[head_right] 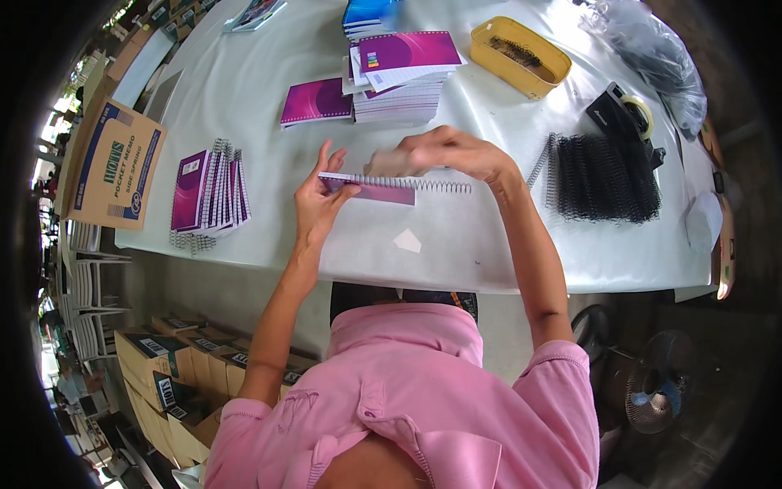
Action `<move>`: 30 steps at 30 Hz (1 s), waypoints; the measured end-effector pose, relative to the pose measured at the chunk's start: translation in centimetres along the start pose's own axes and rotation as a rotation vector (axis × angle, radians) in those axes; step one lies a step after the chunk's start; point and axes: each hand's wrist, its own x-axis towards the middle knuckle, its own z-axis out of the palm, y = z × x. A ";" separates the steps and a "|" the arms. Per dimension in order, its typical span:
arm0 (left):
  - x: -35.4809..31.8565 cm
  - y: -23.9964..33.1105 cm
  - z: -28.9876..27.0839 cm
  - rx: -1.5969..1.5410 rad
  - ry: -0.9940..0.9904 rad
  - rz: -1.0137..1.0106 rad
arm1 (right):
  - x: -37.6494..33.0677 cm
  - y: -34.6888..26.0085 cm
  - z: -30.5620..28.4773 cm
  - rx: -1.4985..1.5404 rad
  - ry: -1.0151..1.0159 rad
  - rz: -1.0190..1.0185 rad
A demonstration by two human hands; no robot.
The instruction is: The person assembles spiral-bound notebooks by inserting metal coils into punched holes and trimming excess with pliers. They handle purple and blue notebooks, repeatedly pick up and place coils, and stack finished units on the table.
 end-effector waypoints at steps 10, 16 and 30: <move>0.7 -0.4 -0.5 -0.063 -0.062 0.010 | 1.4 1.0 0.2 0.085 0.025 0.069; 0.7 -0.9 -0.8 -0.034 -0.082 0.001 | 2.9 0.2 0.2 -0.126 -0.057 0.030; 1.7 2.2 -3.5 -0.095 -0.458 -0.184 | -2.2 1.3 -1.2 -1.413 0.774 -0.074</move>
